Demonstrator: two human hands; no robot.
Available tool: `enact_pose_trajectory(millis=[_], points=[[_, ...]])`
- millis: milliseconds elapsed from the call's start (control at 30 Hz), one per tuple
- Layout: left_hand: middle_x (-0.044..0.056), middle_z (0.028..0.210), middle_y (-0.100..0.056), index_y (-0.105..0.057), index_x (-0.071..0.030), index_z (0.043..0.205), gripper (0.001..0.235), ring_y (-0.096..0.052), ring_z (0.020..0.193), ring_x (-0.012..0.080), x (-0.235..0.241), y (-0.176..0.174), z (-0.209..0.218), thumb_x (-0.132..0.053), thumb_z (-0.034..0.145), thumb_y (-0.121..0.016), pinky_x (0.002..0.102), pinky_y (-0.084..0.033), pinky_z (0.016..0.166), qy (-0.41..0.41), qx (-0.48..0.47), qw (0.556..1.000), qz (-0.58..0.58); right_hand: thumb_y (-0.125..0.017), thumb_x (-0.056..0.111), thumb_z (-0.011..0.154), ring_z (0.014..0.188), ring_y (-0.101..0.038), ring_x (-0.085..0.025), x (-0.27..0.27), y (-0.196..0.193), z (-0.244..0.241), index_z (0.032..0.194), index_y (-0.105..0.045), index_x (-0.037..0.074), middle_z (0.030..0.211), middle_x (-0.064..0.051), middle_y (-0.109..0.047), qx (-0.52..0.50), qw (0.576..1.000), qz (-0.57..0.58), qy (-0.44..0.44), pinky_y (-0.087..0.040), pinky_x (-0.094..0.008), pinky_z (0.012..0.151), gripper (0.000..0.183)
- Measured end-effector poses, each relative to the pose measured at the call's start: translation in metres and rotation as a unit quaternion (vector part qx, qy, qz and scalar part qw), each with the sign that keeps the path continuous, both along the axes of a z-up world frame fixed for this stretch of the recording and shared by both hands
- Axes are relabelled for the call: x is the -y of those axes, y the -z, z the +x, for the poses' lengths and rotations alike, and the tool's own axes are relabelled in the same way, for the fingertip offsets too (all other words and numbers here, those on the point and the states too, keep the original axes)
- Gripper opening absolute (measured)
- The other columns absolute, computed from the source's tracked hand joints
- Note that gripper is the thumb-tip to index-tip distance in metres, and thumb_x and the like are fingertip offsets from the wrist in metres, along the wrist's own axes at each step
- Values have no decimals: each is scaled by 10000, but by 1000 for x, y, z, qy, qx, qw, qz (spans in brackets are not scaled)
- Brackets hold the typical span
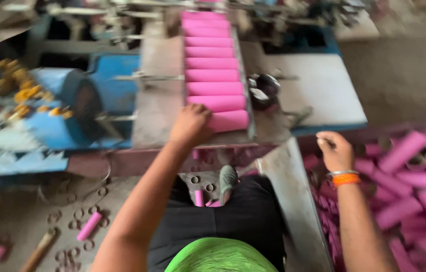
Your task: The person repeatedly picks up pink cylindrical objects from a large pile and places them onto a conveyor belt. The person handles the cylinders one by one or in small groups, moving them from a collection bin to the machine's input area.
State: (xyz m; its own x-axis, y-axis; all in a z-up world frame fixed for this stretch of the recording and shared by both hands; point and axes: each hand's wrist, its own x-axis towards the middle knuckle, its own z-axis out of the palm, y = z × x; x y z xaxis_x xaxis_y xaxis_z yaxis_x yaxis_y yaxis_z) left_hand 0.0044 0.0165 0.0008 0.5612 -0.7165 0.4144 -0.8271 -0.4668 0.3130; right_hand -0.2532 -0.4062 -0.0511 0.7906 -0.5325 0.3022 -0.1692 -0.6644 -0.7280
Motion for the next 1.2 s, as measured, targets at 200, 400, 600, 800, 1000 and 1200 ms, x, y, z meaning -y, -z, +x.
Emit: enact_pose_trajectory(millis=[200, 400, 600, 800, 1000, 1200], points=[[129, 1143, -704, -745, -93, 1099, 465, -640, 1090, 369, 16, -7, 6, -275, 692, -879, 471, -510, 948, 24, -15, 1000, -4, -724, 107, 919, 955, -707, -172, 65, 118, -188, 1101, -741, 15, 1035, -107, -761, -91, 981, 35, 167, -555, -332, 886, 205], [146, 1175, -678, -712, -61, 1122, 518, -631, 1124, 378, 16, -17, -6, -162, 658, -917, 476, -520, 973, 1, -2, 999, -43, -673, 203, 961, 962, -716, -262, 52, 175, -175, 1232, -667, 40, 1068, -151, -740, -127, 965, 134, 184, -566, -379, 834, 316], [142, 1205, -671, -692, -65, 1173, 460, -663, 1145, 334, 8, 3, 1, -201, 781, -891, 438, -563, 975, -41, -37, 996, -66, -730, 180, 822, 1115, -645, -355, 57, 182, -44, 1402, -548, 87, 1238, -202, -666, -103, 979, 83, 153, -532, -452, 972, 615], [109, 1136, -689, -691, -51, 1113, 394, -652, 1108, 319, -3, 22, 17, -244, 851, -913, 434, -543, 954, -61, 26, 998, -21, -816, 164, 758, 1090, -570, -487, 46, 194, -19, 1400, -541, 18, 1219, -317, -587, -20, 985, -37, 165, -489, -511, 908, 714], [112, 1190, -685, -695, -64, 1150, 389, -617, 1104, 323, -6, 31, 25, -230, 864, -900, 418, -536, 982, -29, 57, 998, -22, -696, 35, 778, 1137, -615, -342, 157, 206, -162, 1331, -574, 13, 1230, -199, -639, 126, 904, -67, 402, -509, -389, 982, 567], [129, 1182, -676, -693, -55, 1139, 386, -647, 1076, 325, 8, 9, 6, -234, 851, -877, 421, -535, 911, -36, 6, 997, -68, -633, 39, 805, 1050, -663, -324, 134, 182, -257, 1328, -592, 49, 1179, -158, -682, -81, 917, 118, 373, -542, -405, 890, 525]])
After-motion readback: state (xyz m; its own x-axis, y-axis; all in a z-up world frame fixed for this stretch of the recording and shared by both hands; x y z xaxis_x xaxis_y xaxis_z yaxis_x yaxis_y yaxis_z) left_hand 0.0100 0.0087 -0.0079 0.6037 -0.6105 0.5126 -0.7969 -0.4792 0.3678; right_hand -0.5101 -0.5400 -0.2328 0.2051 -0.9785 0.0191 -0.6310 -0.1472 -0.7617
